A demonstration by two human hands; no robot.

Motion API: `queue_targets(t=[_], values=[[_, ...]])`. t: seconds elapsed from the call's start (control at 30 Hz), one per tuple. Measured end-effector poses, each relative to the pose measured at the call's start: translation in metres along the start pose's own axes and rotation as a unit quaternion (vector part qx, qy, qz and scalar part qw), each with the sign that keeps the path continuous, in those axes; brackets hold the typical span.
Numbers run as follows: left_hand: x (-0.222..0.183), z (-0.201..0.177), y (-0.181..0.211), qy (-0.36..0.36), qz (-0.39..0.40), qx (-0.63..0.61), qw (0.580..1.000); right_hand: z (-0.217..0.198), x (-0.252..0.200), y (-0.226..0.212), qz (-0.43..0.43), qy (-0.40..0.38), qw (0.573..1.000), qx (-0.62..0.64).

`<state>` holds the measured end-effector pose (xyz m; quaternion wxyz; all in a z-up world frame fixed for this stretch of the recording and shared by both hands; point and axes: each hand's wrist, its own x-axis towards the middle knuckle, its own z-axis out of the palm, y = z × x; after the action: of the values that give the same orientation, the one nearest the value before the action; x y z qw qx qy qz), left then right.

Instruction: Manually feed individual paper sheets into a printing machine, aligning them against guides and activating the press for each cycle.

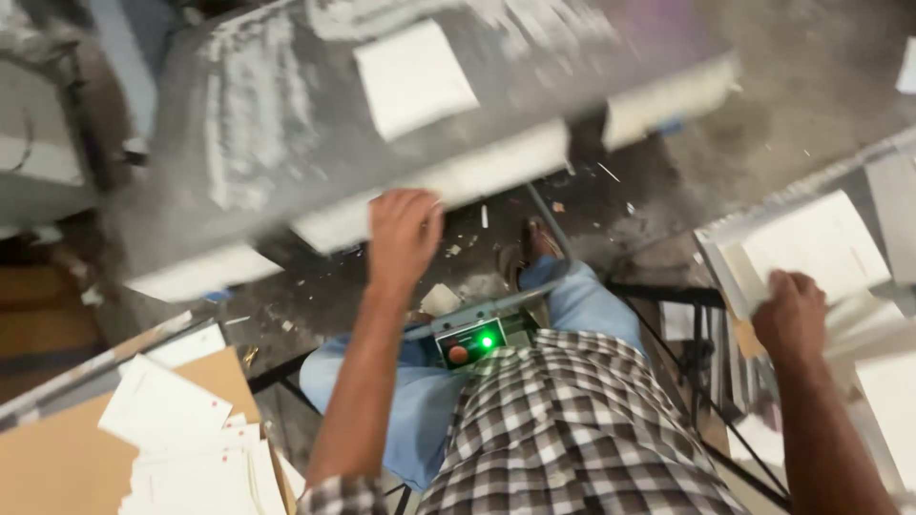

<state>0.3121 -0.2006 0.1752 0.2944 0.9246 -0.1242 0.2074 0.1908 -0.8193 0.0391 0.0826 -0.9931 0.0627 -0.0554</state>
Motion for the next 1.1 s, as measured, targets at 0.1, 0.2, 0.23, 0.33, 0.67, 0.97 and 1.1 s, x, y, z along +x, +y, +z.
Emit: queue_targets(t=[0.1, 0.2, 0.23, 0.33, 0.67, 0.97, 1.1], values=[[0.006, 0.063, -0.022, -0.019, -0.06, 0.03, 0.998, -0.01, 0.001, 0.016, 0.021, -0.003, 1.0, 0.009], [-0.001, 0.091, -0.029, -0.077, -0.104, 0.08, 0.988, -0.043, 0.015, 0.019, 0.108, -0.073, 0.991, 0.018], [-0.003, 0.096, -0.031, -0.117, -0.107, 0.104, 0.982, -0.055, 0.022, 0.019, 0.169, -0.123, 0.977, 0.034], [-0.038, 0.115, -0.044, -0.156, 0.021, 0.174, 0.972, 0.007, 0.029, 0.148, 0.043, 0.002, 0.976, 0.212], [-0.005, 0.02, -0.05, -0.039, 0.132, 0.187, 0.973, -0.009, 0.139, -0.058, 0.066, -0.005, 0.875, 0.48], [-0.101, -0.261, -0.062, 0.007, 0.067, 0.318, 0.946, 0.01, 0.114, -0.356, -0.372, -0.057, 0.906, 0.193], [-0.245, -0.339, -0.082, 0.051, -0.08, 0.492, 0.865, 0.017, 0.109, -0.403, -0.426, -0.112, 0.894, 0.079]])
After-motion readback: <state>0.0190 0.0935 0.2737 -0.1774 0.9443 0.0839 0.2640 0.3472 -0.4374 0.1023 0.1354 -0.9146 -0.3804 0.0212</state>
